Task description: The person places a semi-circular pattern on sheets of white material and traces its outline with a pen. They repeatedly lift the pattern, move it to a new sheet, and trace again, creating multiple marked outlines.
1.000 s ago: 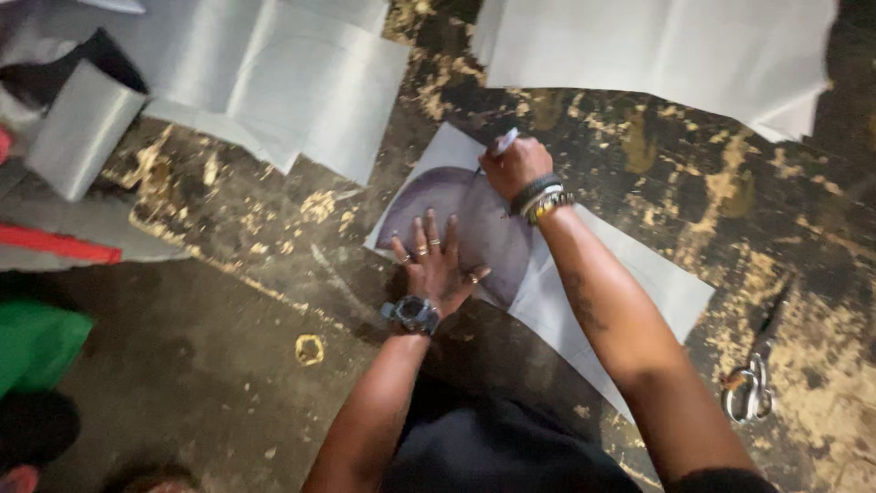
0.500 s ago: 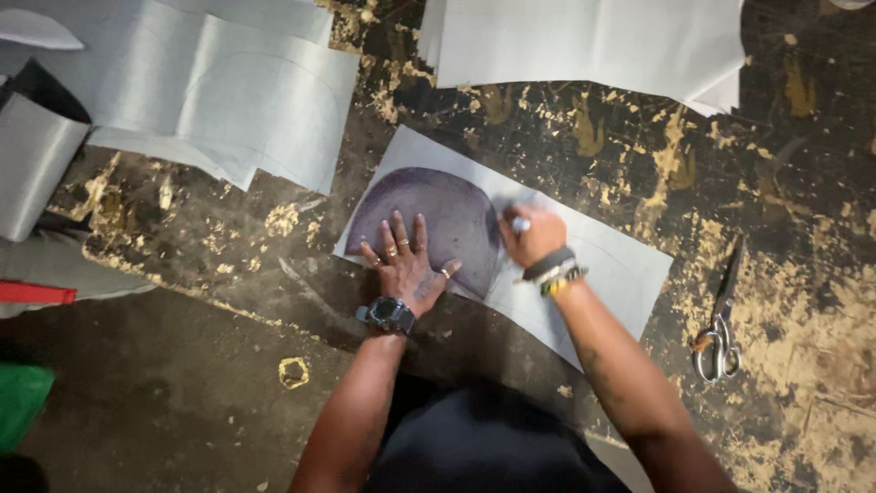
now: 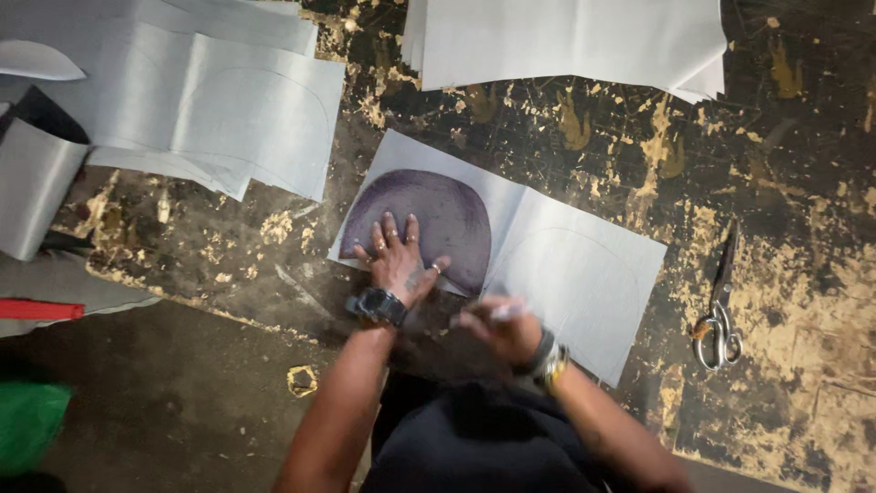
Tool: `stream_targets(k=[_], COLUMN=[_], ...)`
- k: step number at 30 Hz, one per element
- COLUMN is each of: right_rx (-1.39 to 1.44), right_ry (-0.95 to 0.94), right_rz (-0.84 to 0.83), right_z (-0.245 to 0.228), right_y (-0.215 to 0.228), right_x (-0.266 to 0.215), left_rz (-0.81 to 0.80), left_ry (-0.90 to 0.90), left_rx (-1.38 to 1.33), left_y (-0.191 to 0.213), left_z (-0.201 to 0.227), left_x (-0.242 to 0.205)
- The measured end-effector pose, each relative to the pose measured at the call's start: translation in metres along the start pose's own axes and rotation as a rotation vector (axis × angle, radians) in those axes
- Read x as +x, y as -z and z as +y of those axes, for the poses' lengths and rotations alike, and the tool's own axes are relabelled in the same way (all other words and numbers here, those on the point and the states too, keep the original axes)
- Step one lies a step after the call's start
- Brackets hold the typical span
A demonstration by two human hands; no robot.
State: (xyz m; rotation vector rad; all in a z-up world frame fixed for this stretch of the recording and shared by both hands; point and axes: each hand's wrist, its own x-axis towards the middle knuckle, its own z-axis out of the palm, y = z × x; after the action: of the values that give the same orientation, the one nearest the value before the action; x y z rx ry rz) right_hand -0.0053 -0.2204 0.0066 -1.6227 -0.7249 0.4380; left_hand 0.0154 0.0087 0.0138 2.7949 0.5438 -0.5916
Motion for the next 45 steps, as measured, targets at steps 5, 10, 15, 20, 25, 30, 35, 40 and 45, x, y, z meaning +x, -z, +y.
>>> stream_targets(k=[5, 10, 15, 20, 25, 30, 35, 40, 45], right_rx=[-0.151, -0.068, -0.011, -0.215, -0.271, -0.337, -0.437, -0.464, -0.495], right_ry=[0.048, 0.003, 0.073, -0.011, 0.071, -0.055, 0.078, 0.157, 0.057], right_rz=[0.017, -0.06, 0.013, -0.002, 0.012, -0.028, -0.019, 0.048, -0.16], right_z=[0.02, 0.049, 0.056, 0.058, 0.05, 0.047, 0.05, 0.06, 0.066], right_y=[-0.001, -0.048, -0.084, -0.1, -0.108, -0.112, -0.107, -0.062, 0.015], right_x=[0.058, 0.118, 0.145, 0.156, 0.161, 0.163, 0.166, 0.148, 0.103], left_rz=[-0.168, -0.282, -0.355, -0.356, -0.372, -0.34, -0.439, -0.26, -0.277], left_ry=[-0.02, -0.166, -0.031, 0.019, 0.002, -0.051, 0.156, -0.296, -0.254], left_rx=[-0.214, -0.137, -0.35, -0.482, -0.407, -0.346, -0.612, -0.149, -0.092], left_y=[0.011, 0.025, 0.042, 0.051, 0.061, 0.065, 0.05, 0.021, 0.015], left_z=[-0.033, -0.067, -0.063, -0.058, -0.056, -0.053, -0.058, -0.074, -0.072], left_x=[0.048, 0.112, 0.113, 0.105, 0.101, 0.093, 0.101, 0.118, 0.114])
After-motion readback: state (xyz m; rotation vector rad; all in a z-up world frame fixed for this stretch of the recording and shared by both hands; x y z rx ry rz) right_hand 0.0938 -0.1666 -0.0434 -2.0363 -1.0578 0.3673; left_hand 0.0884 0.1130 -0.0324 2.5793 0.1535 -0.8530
